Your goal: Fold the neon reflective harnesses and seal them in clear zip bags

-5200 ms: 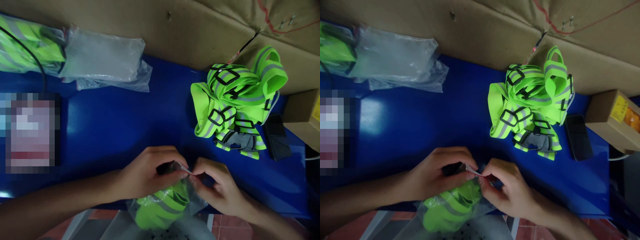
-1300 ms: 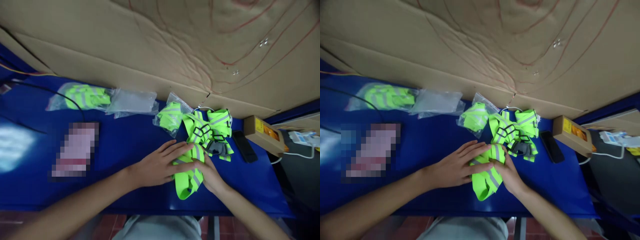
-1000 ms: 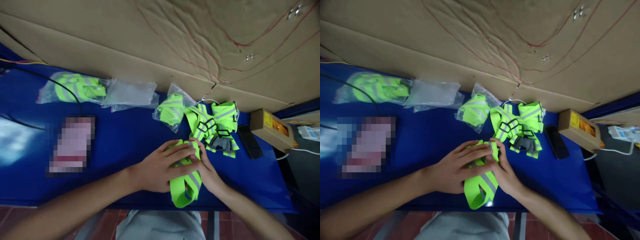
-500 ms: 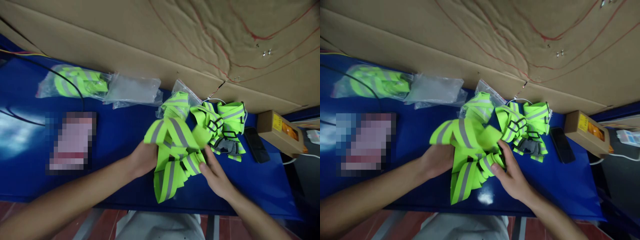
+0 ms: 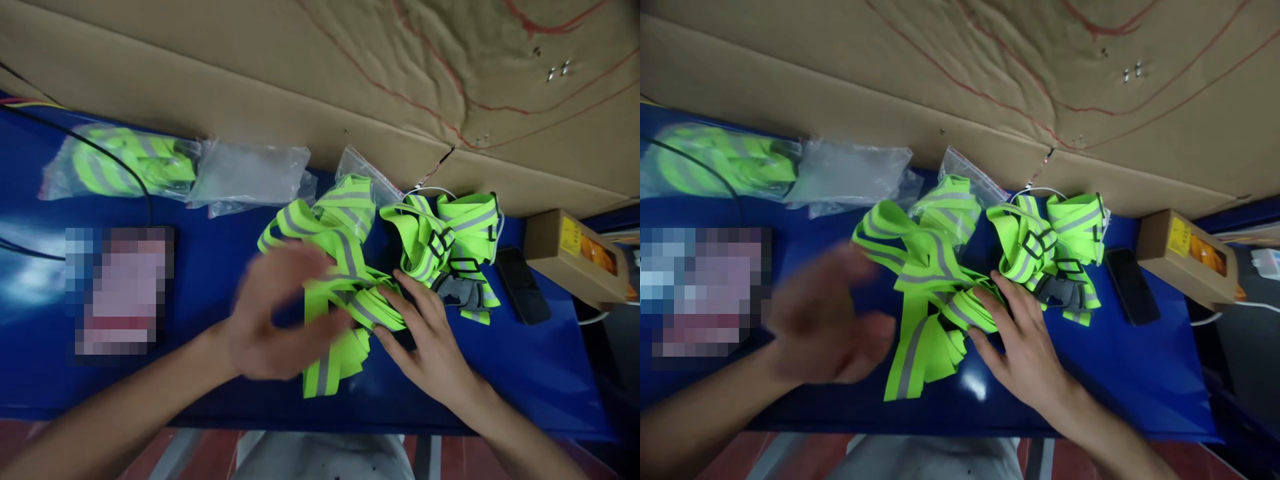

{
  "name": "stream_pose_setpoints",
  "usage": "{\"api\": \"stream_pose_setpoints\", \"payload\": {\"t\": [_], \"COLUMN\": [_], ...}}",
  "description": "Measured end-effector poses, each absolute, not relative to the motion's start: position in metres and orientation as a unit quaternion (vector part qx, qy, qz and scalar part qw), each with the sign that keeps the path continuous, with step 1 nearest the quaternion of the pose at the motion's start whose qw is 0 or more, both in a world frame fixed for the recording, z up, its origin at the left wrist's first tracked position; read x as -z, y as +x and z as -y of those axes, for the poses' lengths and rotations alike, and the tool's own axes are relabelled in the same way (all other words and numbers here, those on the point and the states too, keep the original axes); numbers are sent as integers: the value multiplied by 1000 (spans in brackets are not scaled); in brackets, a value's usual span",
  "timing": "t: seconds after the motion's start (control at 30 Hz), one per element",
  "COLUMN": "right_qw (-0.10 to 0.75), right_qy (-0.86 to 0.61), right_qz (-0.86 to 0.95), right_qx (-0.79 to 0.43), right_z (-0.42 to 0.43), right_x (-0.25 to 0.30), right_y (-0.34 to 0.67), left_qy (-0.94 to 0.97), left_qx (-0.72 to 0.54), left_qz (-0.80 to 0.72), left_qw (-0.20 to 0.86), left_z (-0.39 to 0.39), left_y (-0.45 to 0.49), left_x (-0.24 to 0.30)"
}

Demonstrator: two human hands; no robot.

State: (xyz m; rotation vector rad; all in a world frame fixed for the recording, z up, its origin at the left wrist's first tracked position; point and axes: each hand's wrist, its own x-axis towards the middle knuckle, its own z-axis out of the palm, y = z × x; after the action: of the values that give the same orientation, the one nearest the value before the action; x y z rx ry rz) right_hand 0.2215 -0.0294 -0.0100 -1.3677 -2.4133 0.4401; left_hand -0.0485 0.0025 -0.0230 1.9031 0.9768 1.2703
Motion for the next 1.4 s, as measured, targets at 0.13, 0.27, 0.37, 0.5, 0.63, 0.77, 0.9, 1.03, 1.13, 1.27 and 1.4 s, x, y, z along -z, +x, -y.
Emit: {"api": "stream_pose_setpoints", "payload": {"t": [0.13, 0.27, 0.37, 0.5, 0.63, 0.77, 0.9, 1.03, 1.13, 1.27, 1.4], "right_qw": [122, 108, 108, 116, 128, 138, 107, 129, 140, 129, 123], "right_qy": [-432, -462, -471, -484, -505, -483, -440, -402, -379, -344, -324], "right_qz": [879, 860, 859, 863, 845, 844, 874, 902, 912, 922, 925], "right_qx": [-160, -189, -170, -85, -121, -189, -179, -86, -73, -127, -154], "right_z": [27, 25, 25, 26, 29, 30, 24, 20, 21, 23, 25], "right_x": [5, 0, 1, 5, 7, 4, -2, -6, -7, -2, 1], "right_y": [223, 228, 231, 229, 227, 228, 233, 243, 246, 237, 230], "left_qy": [886, 858, 862, 849, 850, 848, 830, 875, 876, 870, 898], "left_qx": [-367, -340, -238, -109, -51, -103, -220, -250, -303, -388, -305], "left_qz": [-174, -246, -287, -336, -363, -356, -325, -294, -286, -251, -241], "left_qw": [225, 297, 343, 392, 378, 379, 398, 293, 244, 169, 206], "left_z": [-5, -14, -15, -8, 4, 13, 21, 31, 40, 43, 33], "left_y": [-38, -39, -49, -57, -50, -34, -25, -20, -12, -6, -13], "left_x": [24, 25, 13, -10, -8, 9, 18, 20, 26, 33, 31]}}
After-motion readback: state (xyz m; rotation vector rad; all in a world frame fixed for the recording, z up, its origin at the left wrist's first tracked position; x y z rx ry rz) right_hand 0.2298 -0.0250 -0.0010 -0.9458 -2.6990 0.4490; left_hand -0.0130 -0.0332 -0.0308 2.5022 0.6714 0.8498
